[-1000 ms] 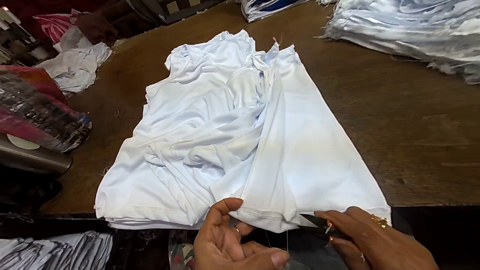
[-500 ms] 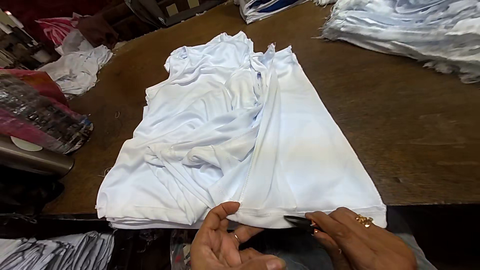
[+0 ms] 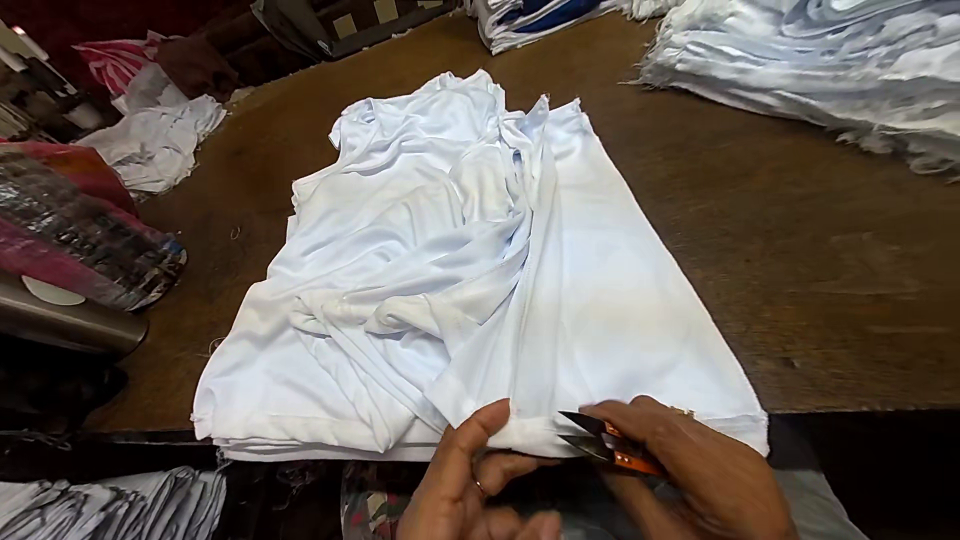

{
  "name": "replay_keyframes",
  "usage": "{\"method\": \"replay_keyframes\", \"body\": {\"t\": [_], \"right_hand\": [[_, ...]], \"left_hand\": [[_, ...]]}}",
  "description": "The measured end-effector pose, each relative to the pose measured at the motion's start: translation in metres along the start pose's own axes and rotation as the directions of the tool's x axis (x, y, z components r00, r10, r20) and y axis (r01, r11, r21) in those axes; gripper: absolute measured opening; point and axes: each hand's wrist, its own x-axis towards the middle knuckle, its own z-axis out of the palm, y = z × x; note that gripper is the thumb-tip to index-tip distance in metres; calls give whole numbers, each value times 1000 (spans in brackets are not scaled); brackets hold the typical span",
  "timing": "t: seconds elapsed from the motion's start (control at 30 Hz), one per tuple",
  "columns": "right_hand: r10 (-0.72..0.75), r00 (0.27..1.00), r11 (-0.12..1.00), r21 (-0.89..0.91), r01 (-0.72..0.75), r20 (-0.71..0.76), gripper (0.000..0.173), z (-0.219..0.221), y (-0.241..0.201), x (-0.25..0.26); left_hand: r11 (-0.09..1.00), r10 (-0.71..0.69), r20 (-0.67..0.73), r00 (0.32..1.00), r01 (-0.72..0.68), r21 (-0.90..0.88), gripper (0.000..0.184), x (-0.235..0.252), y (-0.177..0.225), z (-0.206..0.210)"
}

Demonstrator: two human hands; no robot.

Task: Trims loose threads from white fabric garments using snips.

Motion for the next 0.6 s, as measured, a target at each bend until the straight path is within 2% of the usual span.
{"method": "replay_keyframes", "body": {"t": [0.03, 0.07, 0.13, 0.17, 0.2, 0.27, 0.37, 0.43, 0.5, 0.53, 0.6], "right_hand": [[4, 1000, 997, 79, -2, -20, 19, 0, 2, 3], [19, 1000, 986, 169, -15, -25, 17, -3, 3, 6], [47, 999, 939, 339, -51, 20, 13, -11, 7, 9], [51, 997, 920, 387, -67, 53, 13, -15, 8, 9], [50, 996, 908, 412, -78, 80, 13, -19, 9, 9], [54, 991, 894, 437, -101, 119, 13, -28, 10, 8], [97, 982, 844, 509, -168, 165, 12, -37, 9, 8], [118, 971, 793, 569, -219, 209, 12, -43, 11, 10], [159, 958, 758, 591, -274, 240, 13, -48, 9, 13], [191, 951, 765, 570, -299, 242, 12, -48, 7, 14], [226, 951, 850, 435, -298, 211, 13, -45, 4, 15]], "left_hand": [[974, 95, -19, 995, -89, 208, 54, 2, -3, 0], [890, 210, -41, 977, -174, 422, 45, 6, -6, -2], [643, 410, -31, 912, -265, 719, 27, 15, -12, -8], [547, 476, -9, 879, -289, 786, 20, 21, -15, -12], [497, 518, 14, 855, -314, 809, 14, 26, -17, -17], [465, 552, 69, 831, -376, 801, 6, 35, -17, -23], [564, 505, 242, 828, -529, 634, 6, 43, -4, -27], [691, 457, 319, 830, -558, 460, 9, 47, 0, -27], [798, 393, 286, 874, -479, 367, 9, 47, 0, -26], [842, 336, 257, 906, -411, 350, 16, 46, 1, -25], [925, 176, 185, 967, -227, 305, 34, 44, 4, -24]]}}
